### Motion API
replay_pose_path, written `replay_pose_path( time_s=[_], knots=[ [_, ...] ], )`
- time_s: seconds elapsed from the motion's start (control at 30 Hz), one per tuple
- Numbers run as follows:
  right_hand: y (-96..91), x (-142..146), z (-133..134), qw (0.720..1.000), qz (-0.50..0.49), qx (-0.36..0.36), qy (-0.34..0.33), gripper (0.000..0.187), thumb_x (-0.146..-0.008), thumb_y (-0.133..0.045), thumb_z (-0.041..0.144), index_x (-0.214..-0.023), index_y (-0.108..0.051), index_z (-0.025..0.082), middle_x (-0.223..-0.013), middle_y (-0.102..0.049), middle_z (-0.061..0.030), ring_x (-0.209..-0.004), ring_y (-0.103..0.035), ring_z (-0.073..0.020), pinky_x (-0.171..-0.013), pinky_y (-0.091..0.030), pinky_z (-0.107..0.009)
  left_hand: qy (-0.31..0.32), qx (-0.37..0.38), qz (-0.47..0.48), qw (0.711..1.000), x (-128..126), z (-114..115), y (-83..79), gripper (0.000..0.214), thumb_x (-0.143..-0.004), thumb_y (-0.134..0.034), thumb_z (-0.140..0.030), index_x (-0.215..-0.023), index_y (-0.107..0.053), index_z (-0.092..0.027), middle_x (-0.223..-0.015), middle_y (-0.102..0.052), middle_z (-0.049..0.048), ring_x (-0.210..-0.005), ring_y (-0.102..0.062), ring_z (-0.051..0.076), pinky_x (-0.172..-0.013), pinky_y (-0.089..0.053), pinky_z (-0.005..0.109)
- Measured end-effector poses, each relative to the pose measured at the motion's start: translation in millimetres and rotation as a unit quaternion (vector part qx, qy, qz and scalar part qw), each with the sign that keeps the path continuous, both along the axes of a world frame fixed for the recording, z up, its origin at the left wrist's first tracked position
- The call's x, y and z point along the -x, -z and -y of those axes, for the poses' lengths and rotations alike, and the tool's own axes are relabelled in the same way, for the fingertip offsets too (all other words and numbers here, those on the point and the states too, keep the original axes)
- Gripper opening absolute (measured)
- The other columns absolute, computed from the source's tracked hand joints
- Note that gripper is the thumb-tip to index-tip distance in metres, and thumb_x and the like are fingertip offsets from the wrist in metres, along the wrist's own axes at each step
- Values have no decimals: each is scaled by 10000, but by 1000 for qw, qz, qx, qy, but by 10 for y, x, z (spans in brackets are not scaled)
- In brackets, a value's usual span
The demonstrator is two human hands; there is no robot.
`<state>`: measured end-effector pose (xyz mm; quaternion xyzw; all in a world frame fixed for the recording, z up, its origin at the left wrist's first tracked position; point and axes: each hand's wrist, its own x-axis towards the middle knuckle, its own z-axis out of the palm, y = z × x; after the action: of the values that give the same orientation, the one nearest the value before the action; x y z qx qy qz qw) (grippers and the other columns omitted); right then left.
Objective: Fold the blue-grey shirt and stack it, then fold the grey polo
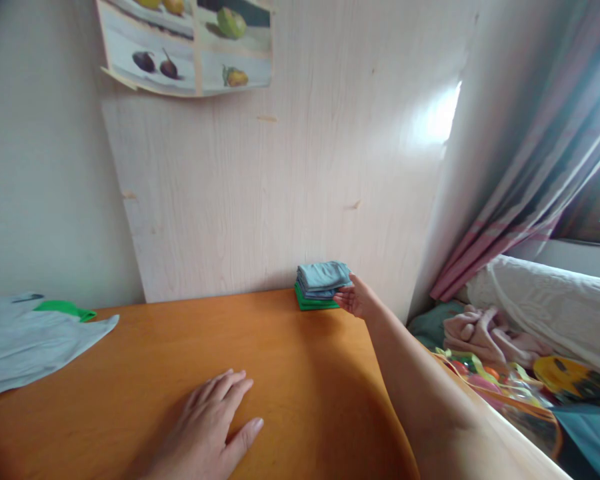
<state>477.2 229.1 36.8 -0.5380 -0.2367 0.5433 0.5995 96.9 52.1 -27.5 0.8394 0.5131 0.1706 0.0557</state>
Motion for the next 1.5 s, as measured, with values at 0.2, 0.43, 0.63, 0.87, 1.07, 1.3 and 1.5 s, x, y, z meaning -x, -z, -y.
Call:
replay_pose_path(
  time_s=[0.2, 0.43, 0.63, 0.87, 1.07, 1.3, 1.5],
  knots=[
    [-28, -252, 26, 995, 51, -1, 84, 318, -1057, -374, 385, -908, -557, 172, -590, -623, -36, -497, -620, -128, -465, -535, -195, -4, -1, -3, 1000, -5, 1, 11, 583, -936, -493, -576, -1383, -611, -220, -1480, -558, 118, -1403, -457, 320, -1164, -347, 511],
    [-93, -189, -160, 977, 167, -10, 129, 290, -956, -608, 449, -866, -581, 175, -583, -634, -16, -453, -590, -114, -370, -423, -169, -2, -3, -3, 1000, -8, -12, 4, 589, -940, -481, -592, -1387, -610, -231, -1477, -563, 112, -1401, -461, 320, -1160, -358, 515],
    [-137, -58, -314, 953, 274, -14, 131, 179, -822, -745, 277, -774, -604, 178, -500, -586, 15, -418, -545, -103, -375, -400, -176, 1, -3, -2, 1000, -9, -7, -7, 598, -938, -482, -598, -1382, -615, -220, -1474, -566, 116, -1397, -466, 327, -1163, -358, 528],
    [-147, -118, -236, 889, 434, 23, 142, 244, -821, -688, 400, -777, -649, 164, -563, -624, -58, -497, -558, -161, -410, -374, -244, -4, 6, 1, 1000, -11, 7, -8, 594, -933, -493, -588, -1386, -610, -223, -1482, -559, 111, -1411, -448, 324, -1171, -349, 523],
    [-436, -10, -334, 784, 605, -41, 135, 386, -965, -456, 445, -1105, -718, 199, -1121, -713, -159, -1063, -629, -295, -773, -491, -328, 0, 11, 1, 1000, -11, 16, -15, 593, -947, -472, -590, -1391, -603, -220, -1490, -549, 117, -1417, -438, 324, -1178, -332, 529],
    [-517, 292, -681, 678, 724, -125, -17, 384, -1026, -402, 403, -1312, -642, 315, -1529, -502, -21, -1495, -299, -253, -1204, -250, -375, -2, 32, -10, 999, -23, 31, -91, 604, -946, -469, -595, -1410, -591, -228, -1504, -536, 117, -1422, -433, 339, -1174, -340, 538],
    [-200, 245, -838, 648, 748, -89, -111, 459, -986, -499, 495, -1415, -560, 343, -1577, -445, -65, -1536, -167, -351, -1206, -124, -629, -3, 41, -7, 999, -21, 44, -92, 600, -945, -473, -598, -1407, -591, -234, -1514, -525, 110, -1432, -417, 341, -1180, -332, 540]
  ],
)
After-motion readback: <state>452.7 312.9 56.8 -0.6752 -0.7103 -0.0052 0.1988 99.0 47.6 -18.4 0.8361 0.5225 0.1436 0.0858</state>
